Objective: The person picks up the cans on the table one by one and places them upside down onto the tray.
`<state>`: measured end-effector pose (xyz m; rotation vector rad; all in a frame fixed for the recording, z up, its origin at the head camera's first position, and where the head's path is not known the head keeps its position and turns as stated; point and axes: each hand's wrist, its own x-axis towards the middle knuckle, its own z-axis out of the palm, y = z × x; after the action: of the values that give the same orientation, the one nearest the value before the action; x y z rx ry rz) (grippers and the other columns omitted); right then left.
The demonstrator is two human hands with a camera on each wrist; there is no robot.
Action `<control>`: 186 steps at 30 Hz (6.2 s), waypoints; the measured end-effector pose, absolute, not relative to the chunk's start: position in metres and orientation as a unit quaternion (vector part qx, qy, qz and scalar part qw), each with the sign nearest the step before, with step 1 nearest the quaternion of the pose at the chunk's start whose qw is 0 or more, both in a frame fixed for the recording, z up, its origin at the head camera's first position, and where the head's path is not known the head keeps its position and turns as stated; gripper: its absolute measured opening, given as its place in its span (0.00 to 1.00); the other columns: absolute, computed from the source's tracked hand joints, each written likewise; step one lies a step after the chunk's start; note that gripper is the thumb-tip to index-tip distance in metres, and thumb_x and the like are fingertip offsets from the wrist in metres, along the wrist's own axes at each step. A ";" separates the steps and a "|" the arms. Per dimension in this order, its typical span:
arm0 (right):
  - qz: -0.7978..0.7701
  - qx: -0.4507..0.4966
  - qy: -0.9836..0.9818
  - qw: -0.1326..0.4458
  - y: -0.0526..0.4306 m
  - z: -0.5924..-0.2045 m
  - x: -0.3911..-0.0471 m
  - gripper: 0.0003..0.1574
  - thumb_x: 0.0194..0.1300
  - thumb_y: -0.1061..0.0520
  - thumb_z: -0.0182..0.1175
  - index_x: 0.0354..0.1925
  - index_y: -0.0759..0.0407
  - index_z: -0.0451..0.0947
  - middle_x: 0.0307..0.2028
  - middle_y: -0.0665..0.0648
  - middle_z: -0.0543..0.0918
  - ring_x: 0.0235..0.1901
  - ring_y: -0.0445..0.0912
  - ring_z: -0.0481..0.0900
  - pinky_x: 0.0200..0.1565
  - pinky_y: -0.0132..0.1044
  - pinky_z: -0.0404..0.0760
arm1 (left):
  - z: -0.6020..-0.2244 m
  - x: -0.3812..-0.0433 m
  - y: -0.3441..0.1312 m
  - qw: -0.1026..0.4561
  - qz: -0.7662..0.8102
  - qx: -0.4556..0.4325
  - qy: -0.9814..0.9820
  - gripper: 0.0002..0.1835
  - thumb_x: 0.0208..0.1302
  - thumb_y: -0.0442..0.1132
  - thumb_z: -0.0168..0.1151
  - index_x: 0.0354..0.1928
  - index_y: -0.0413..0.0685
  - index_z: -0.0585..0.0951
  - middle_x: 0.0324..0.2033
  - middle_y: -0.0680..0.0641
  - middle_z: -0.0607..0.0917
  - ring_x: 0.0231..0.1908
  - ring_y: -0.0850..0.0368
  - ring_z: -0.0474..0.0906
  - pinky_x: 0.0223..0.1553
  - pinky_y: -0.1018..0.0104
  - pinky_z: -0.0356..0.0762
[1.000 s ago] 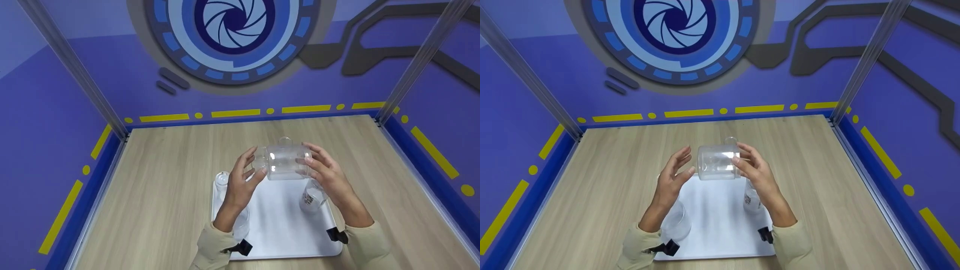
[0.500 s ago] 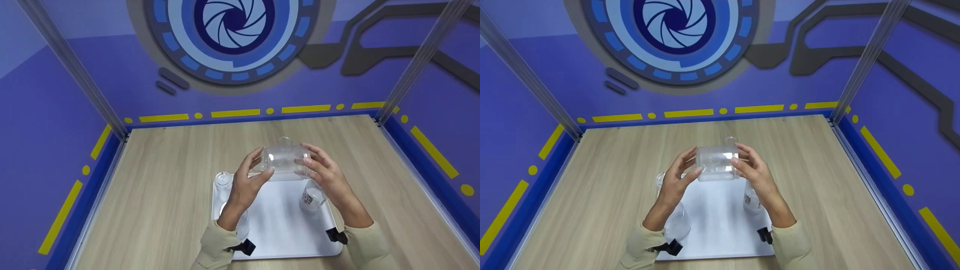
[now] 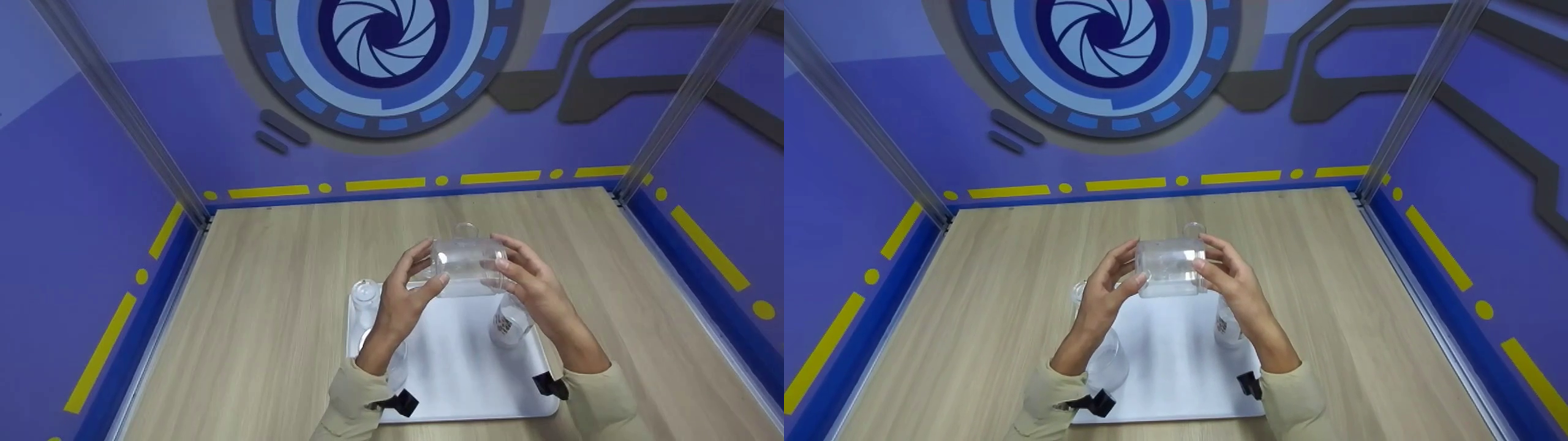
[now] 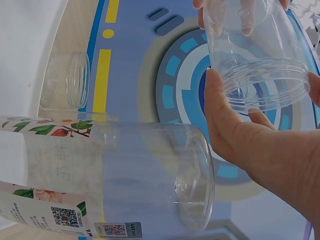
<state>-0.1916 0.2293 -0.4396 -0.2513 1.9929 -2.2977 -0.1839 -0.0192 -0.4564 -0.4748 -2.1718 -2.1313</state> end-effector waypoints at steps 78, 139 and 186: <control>-0.475 -0.002 0.861 -0.182 0.308 -0.468 -0.159 0.32 0.76 0.61 0.64 0.74 0.65 0.71 0.69 0.64 0.69 0.70 0.55 0.67 0.61 0.22 0.70 | -0.460 -0.168 -0.018 0.134 -0.554 -0.148 -0.809 0.33 0.58 0.48 0.79 0.68 0.56 0.83 0.63 0.52 0.82 0.64 0.52 0.77 0.48 0.53 0.86; -0.324 -0.019 0.944 -0.059 0.324 -0.561 -0.174 0.31 0.73 0.59 0.65 0.66 0.77 0.72 0.61 0.81 0.72 0.63 0.76 0.69 0.62 0.71 0.70 | -0.478 -0.148 0.011 0.144 -0.388 -0.177 -0.893 0.33 0.49 0.51 0.79 0.63 0.58 0.87 0.54 0.55 0.85 0.52 0.55 0.81 0.44 0.62 0.82; -0.198 -0.073 0.975 -0.063 0.317 -0.588 -0.177 0.29 0.69 0.58 0.68 0.62 0.74 0.79 0.52 0.77 0.79 0.52 0.71 0.78 0.49 0.69 0.79 | -0.500 -0.133 0.038 0.080 -0.314 -0.224 -0.919 0.32 0.50 0.51 0.79 0.61 0.62 0.87 0.55 0.54 0.84 0.51 0.58 0.80 0.40 0.68 0.80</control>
<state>-0.1768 0.3175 -0.5879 -0.2393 3.1932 -0.6480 -0.1329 0.0385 -0.5003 -0.6704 -2.7494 -0.9397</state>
